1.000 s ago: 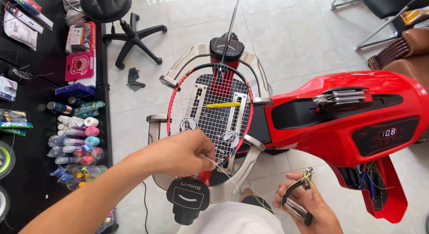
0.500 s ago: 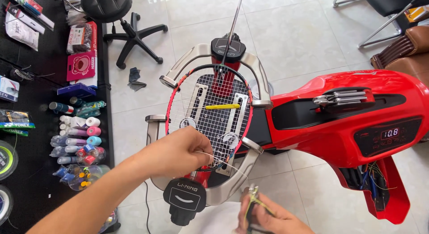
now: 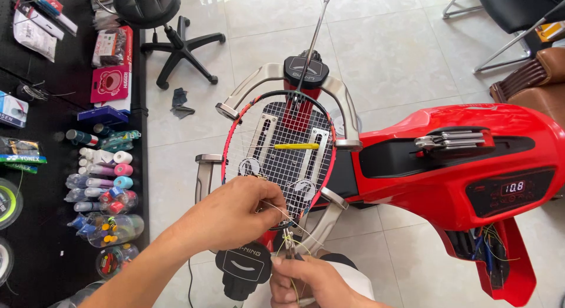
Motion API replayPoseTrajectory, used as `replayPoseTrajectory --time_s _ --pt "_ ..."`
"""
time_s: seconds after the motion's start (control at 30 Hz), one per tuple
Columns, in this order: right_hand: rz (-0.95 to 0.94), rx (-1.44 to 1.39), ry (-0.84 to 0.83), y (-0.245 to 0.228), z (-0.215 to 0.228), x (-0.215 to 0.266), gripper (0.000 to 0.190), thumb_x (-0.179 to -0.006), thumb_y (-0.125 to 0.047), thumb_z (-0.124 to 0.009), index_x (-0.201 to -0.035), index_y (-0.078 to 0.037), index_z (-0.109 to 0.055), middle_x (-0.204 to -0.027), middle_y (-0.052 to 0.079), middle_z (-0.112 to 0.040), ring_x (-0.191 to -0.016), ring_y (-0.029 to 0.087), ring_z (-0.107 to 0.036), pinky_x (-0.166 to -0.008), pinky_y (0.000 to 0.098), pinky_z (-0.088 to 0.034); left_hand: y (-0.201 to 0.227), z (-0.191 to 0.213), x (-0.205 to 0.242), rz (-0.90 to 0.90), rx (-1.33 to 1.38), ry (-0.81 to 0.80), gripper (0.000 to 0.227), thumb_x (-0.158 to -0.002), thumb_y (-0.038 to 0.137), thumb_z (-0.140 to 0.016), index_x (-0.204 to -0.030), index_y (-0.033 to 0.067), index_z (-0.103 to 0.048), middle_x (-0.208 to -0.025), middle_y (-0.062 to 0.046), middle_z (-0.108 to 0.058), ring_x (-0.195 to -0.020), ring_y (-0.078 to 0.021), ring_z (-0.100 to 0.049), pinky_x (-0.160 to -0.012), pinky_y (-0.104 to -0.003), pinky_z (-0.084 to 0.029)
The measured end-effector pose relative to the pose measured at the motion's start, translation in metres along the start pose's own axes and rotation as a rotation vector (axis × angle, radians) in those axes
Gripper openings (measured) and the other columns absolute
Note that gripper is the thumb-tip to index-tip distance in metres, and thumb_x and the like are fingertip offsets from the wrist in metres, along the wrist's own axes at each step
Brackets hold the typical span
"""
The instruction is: Stringing a badminton racket using a professional stringing machine in a shop.
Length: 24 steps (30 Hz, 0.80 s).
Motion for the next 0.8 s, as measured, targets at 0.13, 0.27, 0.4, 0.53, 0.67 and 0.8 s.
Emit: replayPoseTrajectory --time_s 0.13,0.27,0.4,0.53,0.67,0.8 --pt "-0.012 -0.168 -0.065 -0.006 -0.011 0.002 0.036 -0.103 -0.032 -0.060 -0.078 -0.011 -0.043 -0.066 0.002 -0.042 -0.059 0.013 -0.039 -0.053 0.0259 -0.029 -0.001 0.000 0.002 0.005 -0.002 -0.005 0.023 -0.084 0.024 -0.068 -0.092 0.0038 -0.074 -0.076 -0.012 -0.073 -0.070 -0.0231 -0.072 -0.068 -0.037 -0.055" --pt "-0.010 -0.159 -0.009 -0.014 -0.016 0.006 0.035 -0.101 -0.029 -0.060 -0.077 -0.011 -0.042 -0.066 0.002 -0.041 -0.058 0.013 -0.039 -0.052 0.0258 -0.028 -0.001 0.000 0.004 -0.032 0.015 -0.002 0.022 -0.084 0.024 -0.069 -0.091 0.0033 -0.074 -0.076 -0.012 -0.072 -0.070 -0.0231 -0.072 -0.067 -0.037 -0.055" --pt "-0.066 -0.241 0.042 -0.015 -0.012 0.005 0.035 -0.100 -0.028 -0.059 -0.076 -0.010 -0.042 -0.064 0.002 -0.039 -0.058 0.014 -0.040 -0.052 0.0260 -0.028 0.000 -0.001 0.003 -0.065 0.028 0.001 0.020 -0.083 0.021 -0.068 -0.086 0.0020 -0.074 -0.075 -0.012 -0.072 -0.070 -0.0236 -0.071 -0.067 -0.037 -0.055" --pt "-0.047 -0.238 -0.079 -0.010 -0.009 0.000 0.036 -0.102 -0.029 -0.057 -0.075 -0.011 -0.041 -0.065 0.002 -0.040 -0.057 0.013 -0.038 -0.052 0.0258 -0.028 -0.002 0.003 0.004 -0.077 0.032 0.031 0.020 -0.083 0.021 -0.068 -0.085 0.0018 -0.074 -0.075 -0.011 -0.072 -0.070 -0.0235 -0.072 -0.067 -0.037 -0.055" --pt "0.001 -0.158 -0.111 -0.012 -0.009 -0.001 0.035 -0.104 -0.028 -0.055 -0.077 -0.011 -0.042 -0.065 0.002 -0.040 -0.058 0.013 -0.037 -0.055 0.0261 -0.029 0.001 0.003 0.003 -0.065 0.035 0.024 0.020 -0.083 0.021 -0.067 -0.087 0.0023 -0.074 -0.074 -0.012 -0.072 -0.070 -0.0244 -0.071 -0.067 -0.038 -0.055" --pt "-0.027 -0.196 -0.109 -0.014 -0.012 -0.003 0.035 -0.104 -0.028 -0.054 -0.076 -0.011 -0.041 -0.065 0.002 -0.040 -0.057 0.013 -0.037 -0.053 0.0257 -0.029 0.002 0.002 0.003 -0.072 0.047 0.008 0.021 -0.083 0.022 -0.068 -0.088 0.0026 -0.074 -0.075 -0.012 -0.073 -0.071 -0.0240 -0.072 -0.068 -0.037 -0.056"
Point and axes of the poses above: each hand's wrist, its own x-axis away from the middle knuckle, its own z-axis out of the back of the hand, y = z × x, the point moved 9 cm from there along -x, towards the middle knuckle
